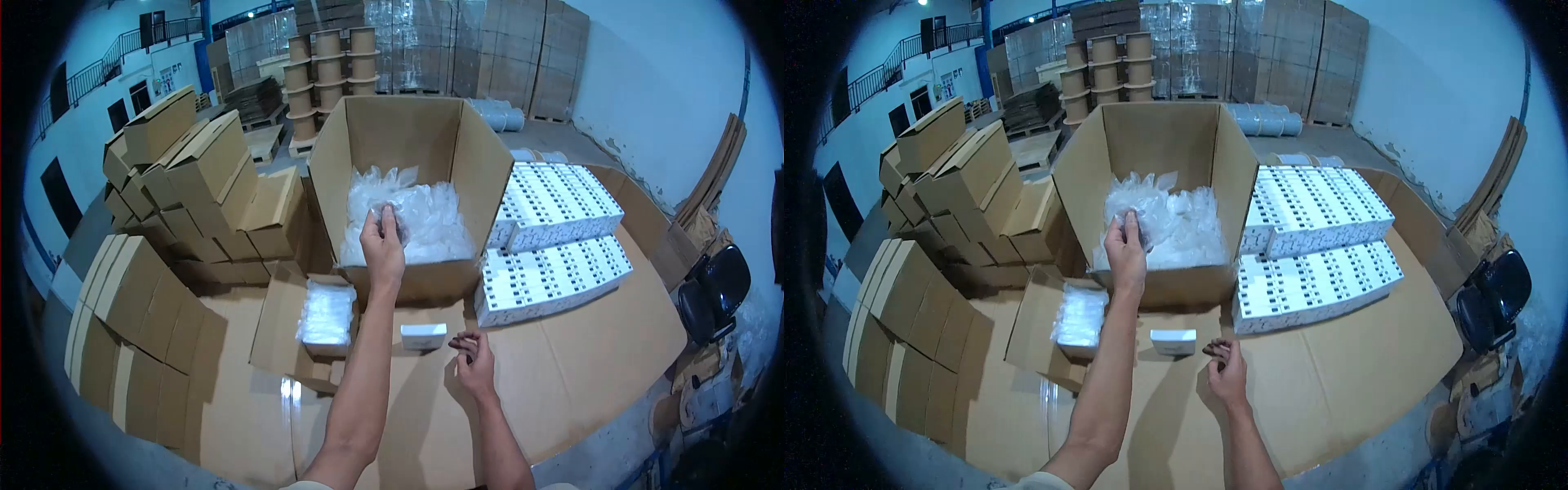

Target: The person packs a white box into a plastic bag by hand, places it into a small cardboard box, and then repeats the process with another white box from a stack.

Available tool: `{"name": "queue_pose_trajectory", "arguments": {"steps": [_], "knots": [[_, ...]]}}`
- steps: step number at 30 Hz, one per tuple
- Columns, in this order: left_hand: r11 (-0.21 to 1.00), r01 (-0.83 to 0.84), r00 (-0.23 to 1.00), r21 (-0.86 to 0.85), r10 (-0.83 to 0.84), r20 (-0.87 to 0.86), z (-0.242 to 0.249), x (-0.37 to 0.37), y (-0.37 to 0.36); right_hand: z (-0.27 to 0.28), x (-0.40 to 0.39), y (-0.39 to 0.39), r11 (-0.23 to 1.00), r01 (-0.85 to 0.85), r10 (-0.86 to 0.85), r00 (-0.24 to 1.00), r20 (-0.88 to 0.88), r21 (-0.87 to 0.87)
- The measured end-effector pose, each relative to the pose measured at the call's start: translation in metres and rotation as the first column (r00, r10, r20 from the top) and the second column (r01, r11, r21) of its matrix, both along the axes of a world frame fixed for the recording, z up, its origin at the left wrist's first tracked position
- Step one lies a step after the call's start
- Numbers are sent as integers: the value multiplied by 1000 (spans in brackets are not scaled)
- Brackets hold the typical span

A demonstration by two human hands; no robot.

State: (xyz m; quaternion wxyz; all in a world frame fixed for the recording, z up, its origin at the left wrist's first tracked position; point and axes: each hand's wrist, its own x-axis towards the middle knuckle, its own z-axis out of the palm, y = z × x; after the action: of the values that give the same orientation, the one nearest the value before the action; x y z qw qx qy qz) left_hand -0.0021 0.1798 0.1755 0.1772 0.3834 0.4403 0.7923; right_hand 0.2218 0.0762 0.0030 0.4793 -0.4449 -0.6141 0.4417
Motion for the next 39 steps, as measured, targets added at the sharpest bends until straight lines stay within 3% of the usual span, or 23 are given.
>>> {"name": "queue_pose_trajectory", "arguments": {"steps": [4, 7, 10, 13, 17, 18, 21, 24, 27, 30, 33, 36, 39], "knots": [[1000, 9, 998, -9, -9, 64, -18, 22, -66, 2, 3, -17, 998, 62, -63, 994, -95, -16], [996, 28, 999, -89, -31, -25, -56, 25, -109, 7, 1, -21, 998, 61, -62, 957, -284, -14], [972, 65, 998, -225, -62, 21, -83, 41, -152, 23, 4, -25, 1000, -16, 10, 941, -338, -16], [943, 148, 989, -296, -147, 26, -123, 46, -176, 29, 8, -26, 977, -214, 203, 893, -402, 18], [916, 225, 973, -334, -230, 24, -149, 58, -189, 46, 4, -35, 940, -331, 286, 896, -340, -80], [912, 232, 971, -338, -240, 21, -151, 59, -190, 44, -3, -35, 960, -277, 262, 935, -237, -32], [903, 214, 968, -374, -247, -43, -156, 58, -189, 50, 5, -37, 906, -356, 389, 913, 121, -230], [841, 251, 960, -479, -279, 11, -154, 52, -190, 42, 5, -34, 883, -403, 421, 906, 27, -241], [892, 196, 977, -407, -214, 3, -158, 51, -187, 47, 6, -35, 847, -416, 421, 905, -62, -330], [903, 89, 981, -420, -151, -118, -159, 49, -186, 46, 16, -29, 795, -455, 504, 863, 20, -400], [893, 156, 982, -422, -185, -27, -153, 49, -185, 49, 23, -25, 790, -455, 461, 883, -91, -411], [819, 264, 948, -509, -318, -19, -140, 41, -188, 36, 23, -20, 836, -388, 321, 919, -229, -387], [834, 273, 939, -479, -340, -57, -140, 37, -188, 44, 22, -20, 899, -361, 309, 924, -225, -247]]}}
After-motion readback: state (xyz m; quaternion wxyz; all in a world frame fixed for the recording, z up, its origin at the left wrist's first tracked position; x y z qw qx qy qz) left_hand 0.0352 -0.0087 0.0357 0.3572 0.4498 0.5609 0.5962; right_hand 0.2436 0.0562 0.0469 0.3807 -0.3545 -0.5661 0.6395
